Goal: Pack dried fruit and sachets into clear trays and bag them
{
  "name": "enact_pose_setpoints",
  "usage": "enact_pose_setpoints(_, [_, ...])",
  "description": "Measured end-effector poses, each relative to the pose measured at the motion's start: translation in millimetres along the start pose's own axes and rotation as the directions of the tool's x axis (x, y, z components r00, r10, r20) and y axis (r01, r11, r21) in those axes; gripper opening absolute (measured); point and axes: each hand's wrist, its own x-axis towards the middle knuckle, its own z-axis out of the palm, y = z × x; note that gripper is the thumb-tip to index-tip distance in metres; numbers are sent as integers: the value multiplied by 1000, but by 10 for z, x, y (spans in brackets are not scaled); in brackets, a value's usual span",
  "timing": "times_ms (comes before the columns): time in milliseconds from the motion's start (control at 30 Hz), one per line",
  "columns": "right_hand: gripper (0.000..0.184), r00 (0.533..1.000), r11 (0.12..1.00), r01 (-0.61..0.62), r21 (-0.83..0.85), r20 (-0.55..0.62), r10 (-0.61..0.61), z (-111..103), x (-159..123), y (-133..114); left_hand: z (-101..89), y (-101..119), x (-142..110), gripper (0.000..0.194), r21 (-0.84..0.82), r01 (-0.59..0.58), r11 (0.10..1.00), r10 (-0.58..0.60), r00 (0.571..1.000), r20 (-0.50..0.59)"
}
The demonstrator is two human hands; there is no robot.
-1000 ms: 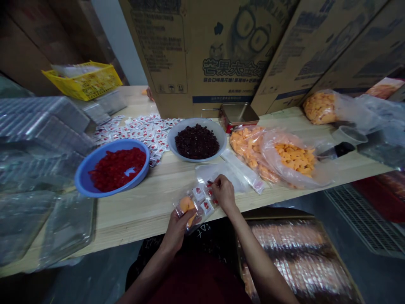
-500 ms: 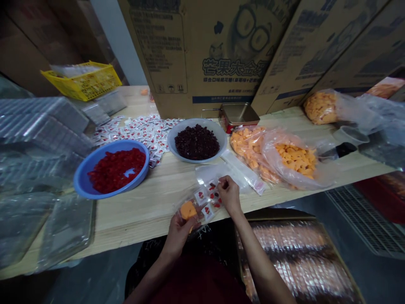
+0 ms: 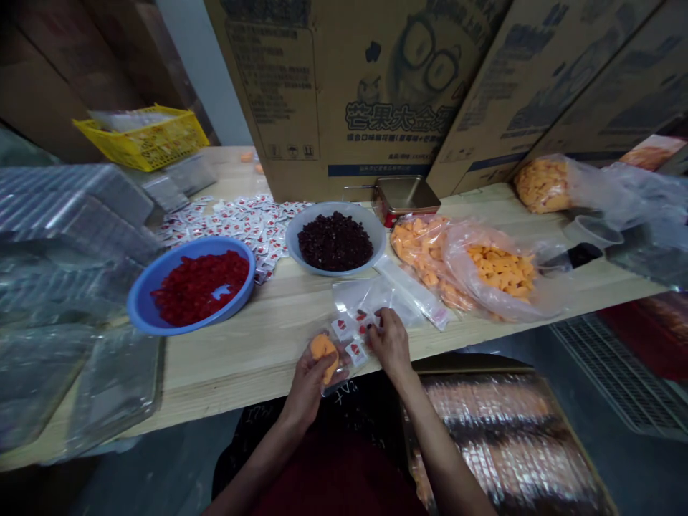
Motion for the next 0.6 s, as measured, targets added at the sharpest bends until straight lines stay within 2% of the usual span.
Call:
enact_pose_setpoints(67, [12, 995, 980, 85, -180, -38, -93, -54, -29, 105, 15, 3, 35, 55, -10, 15, 1000, -15, 1000, 0])
enact_pose_setpoints(133, [10, 990, 960, 119, -255, -39, -133, -116, -38, 223, 18, -4, 75, 56, -24, 30, 999, -30, 1000, -5])
enact_pose_setpoints(333, [12, 994, 979, 104, -177, -11, -108, -254, -97, 434, -28, -72, 194, 61, -120, 82, 989, -81, 997, 11])
enact_pose_setpoints(600, [6, 994, 997, -2, -80, -107, -7, -176, -267, 324, -9, -165, 240, 57, -165, 44, 985, -42, 999, 12])
